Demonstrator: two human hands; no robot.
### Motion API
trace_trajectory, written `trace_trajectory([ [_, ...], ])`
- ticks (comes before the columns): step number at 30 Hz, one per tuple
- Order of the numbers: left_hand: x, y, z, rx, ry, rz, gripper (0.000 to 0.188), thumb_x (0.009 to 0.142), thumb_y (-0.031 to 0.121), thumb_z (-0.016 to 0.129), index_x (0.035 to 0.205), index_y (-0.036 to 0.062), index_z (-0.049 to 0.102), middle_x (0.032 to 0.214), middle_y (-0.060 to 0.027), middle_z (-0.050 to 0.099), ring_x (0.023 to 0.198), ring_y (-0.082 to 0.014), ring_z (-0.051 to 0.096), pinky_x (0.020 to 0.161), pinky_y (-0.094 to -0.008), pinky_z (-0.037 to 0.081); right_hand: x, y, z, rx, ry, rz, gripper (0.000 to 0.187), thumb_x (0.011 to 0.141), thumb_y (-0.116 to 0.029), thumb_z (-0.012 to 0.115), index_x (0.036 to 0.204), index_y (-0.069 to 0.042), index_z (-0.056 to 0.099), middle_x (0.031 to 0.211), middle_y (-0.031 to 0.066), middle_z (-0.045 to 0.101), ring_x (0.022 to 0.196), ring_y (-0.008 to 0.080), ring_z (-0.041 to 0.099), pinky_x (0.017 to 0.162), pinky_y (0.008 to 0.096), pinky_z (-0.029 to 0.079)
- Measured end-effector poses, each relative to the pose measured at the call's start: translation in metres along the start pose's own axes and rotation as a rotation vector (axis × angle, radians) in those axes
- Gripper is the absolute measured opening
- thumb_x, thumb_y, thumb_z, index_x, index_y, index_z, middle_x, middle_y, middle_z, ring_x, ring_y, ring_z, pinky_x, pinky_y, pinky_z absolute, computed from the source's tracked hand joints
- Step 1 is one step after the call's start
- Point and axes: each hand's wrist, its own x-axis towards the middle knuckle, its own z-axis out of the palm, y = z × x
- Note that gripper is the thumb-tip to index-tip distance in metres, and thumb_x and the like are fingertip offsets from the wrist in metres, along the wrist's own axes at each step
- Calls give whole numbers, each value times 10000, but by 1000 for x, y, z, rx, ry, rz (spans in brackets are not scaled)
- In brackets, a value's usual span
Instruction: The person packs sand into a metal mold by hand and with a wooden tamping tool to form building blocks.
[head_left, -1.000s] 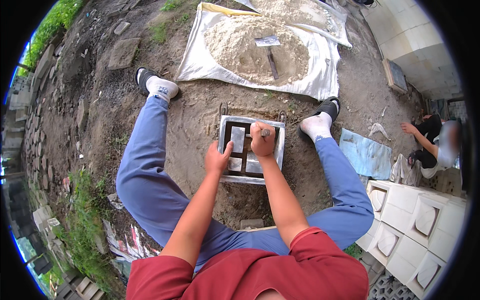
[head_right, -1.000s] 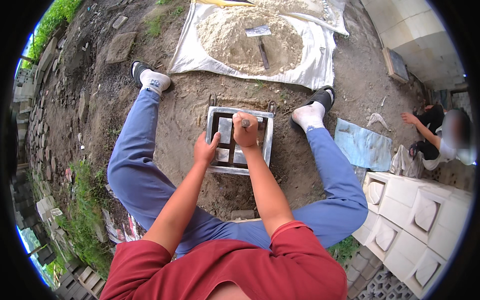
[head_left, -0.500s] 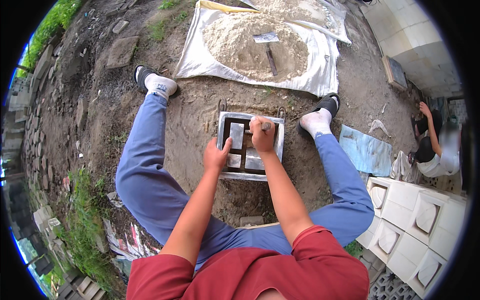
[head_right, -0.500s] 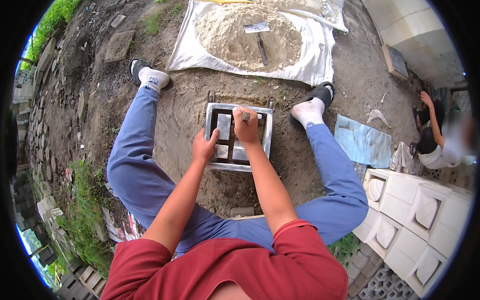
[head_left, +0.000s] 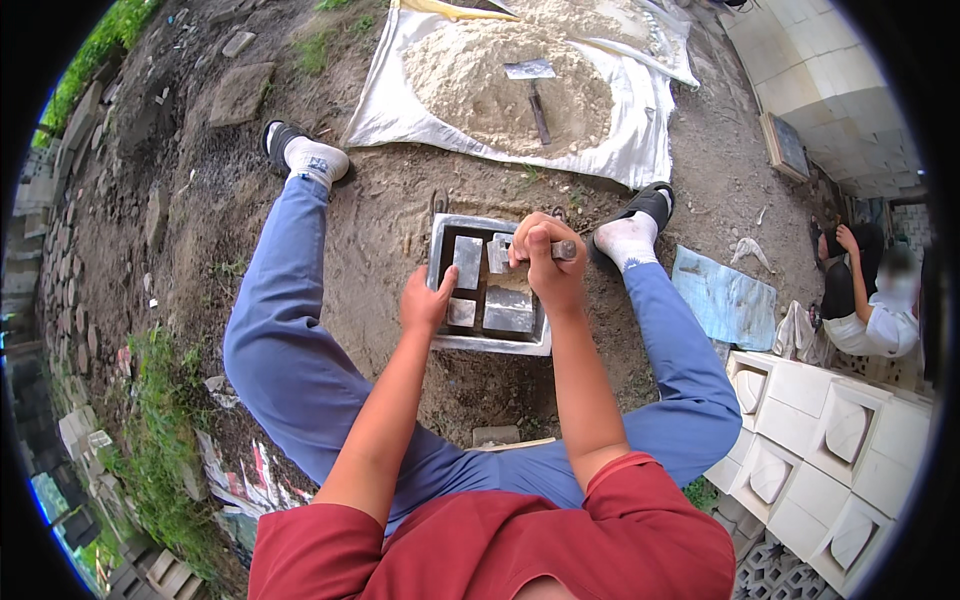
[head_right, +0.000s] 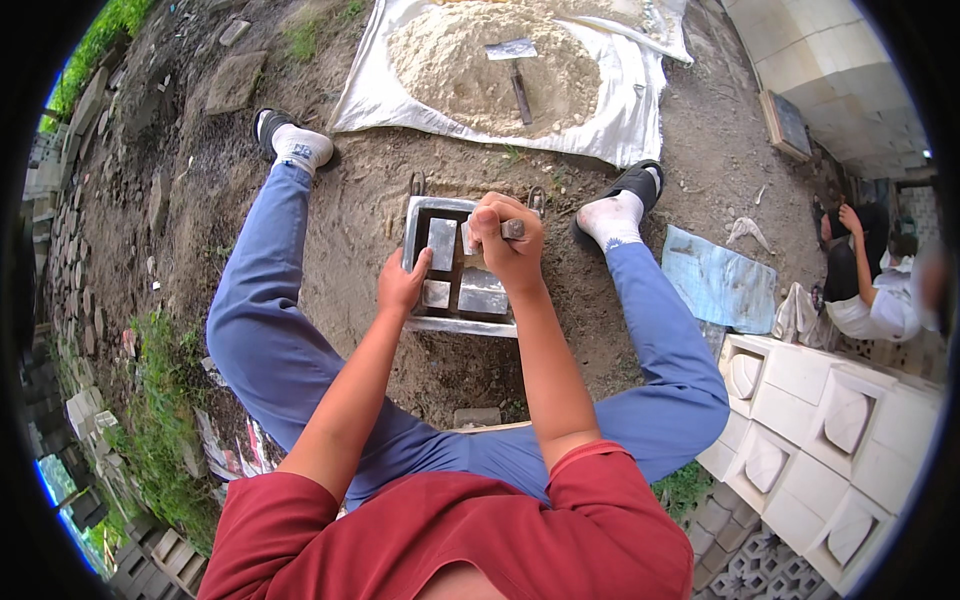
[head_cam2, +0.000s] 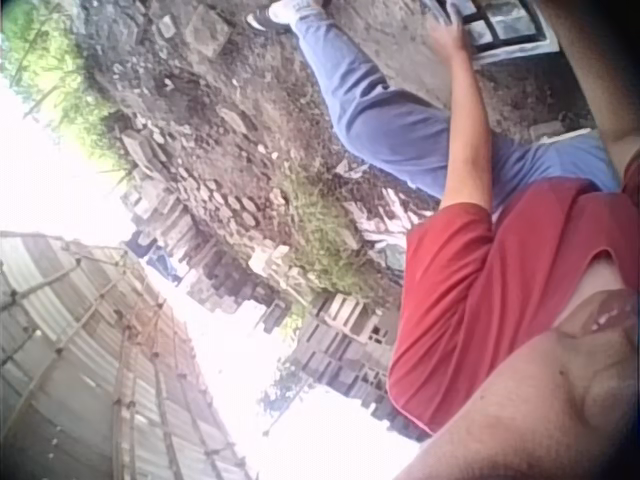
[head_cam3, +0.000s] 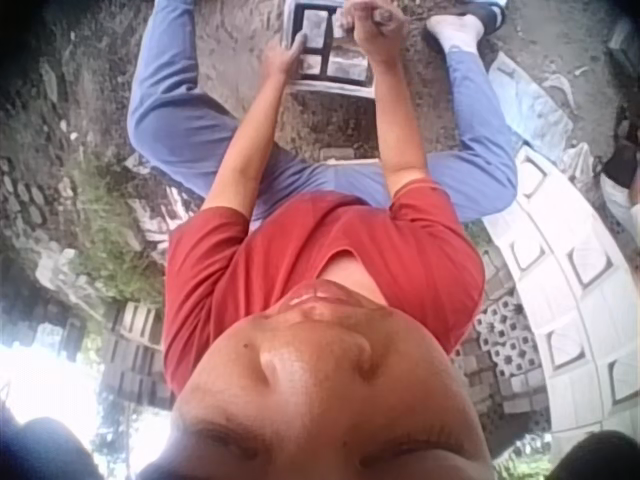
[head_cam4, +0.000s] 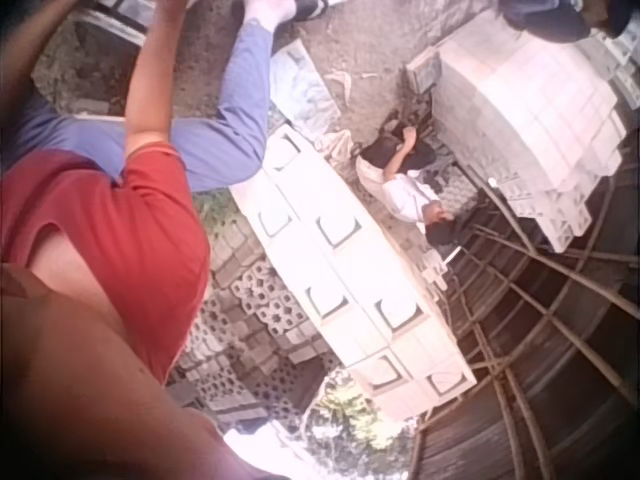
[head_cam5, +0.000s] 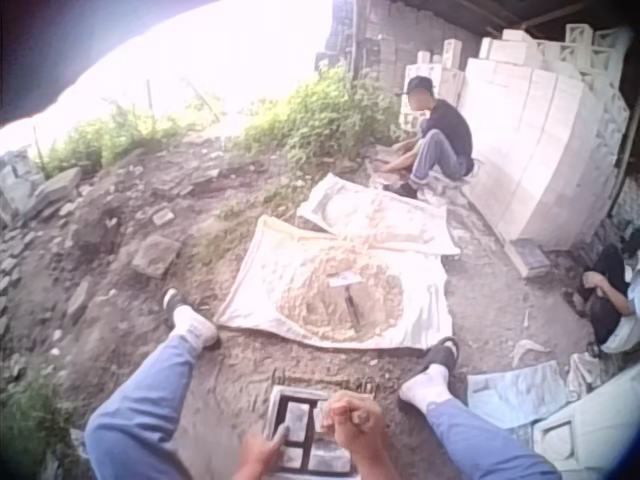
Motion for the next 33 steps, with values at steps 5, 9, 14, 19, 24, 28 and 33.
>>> trace_trajectory([
  [5,1,-1,-3,15,35,-2,656,894,656,677,1051,20,710,1060,-261,718,1019,-459,679,884,-520,532,-2,25,13,-86,40,97,446,1079,-258,640,704,-28,572,645,-8,513,600,63,490,528,266,375],
  [9,-1,7,-5,39,25,11,601,914,599,699,1098,28,726,1035,-235,746,997,-432,707,871,-482,547,6,39,21,36,127,199,518,1101,-342,594,691,-50,472,629,-29,421,565,60,358,506,271,277],
  [14,-2,13,-8,33,7,-14,619,906,608,701,1099,20,722,1037,-245,743,997,-439,704,878,-491,545,16,42,27,-29,105,202,484,1094,-202,572,657,-59,420,616,-29,412,553,61,321,510,282,246],
  [19,-2,11,-7,11,19,12,609,891,606,712,1013,9,701,1013,-255,714,982,-455,679,861,-521,532,-1,48,35,-162,168,112,395,1008,-110,589,654,6,457,570,24,423,534,106,379,518,336,300],
  [24,0,9,-8,-8,-1,-12,603,899,596,709,1025,6,699,1036,-248,709,991,-455,674,867,-518,530,7,79,43,-256,125,17,415,1016,-103,586,660,0,400,572,49,377,530,128,350,515,358,284],
  [28,-5,11,-10,22,23,11,616,900,605,704,1033,3,695,1070,-239,707,1017,-447,668,881,-511,527,13,66,36,-54,195,231,457,1041,-124,573,631,-26,396,574,-36,398,549,59,348,503,324,266],
  [33,-1,12,-2,20,18,32,631,899,622,694,1037,6,692,1095,-239,704,1041,-440,666,896,-504,525,-8,81,22,-125,166,76,436,1042,-116,541,633,-13,430,571,-14,450,542,74,384,510,319,280],
])
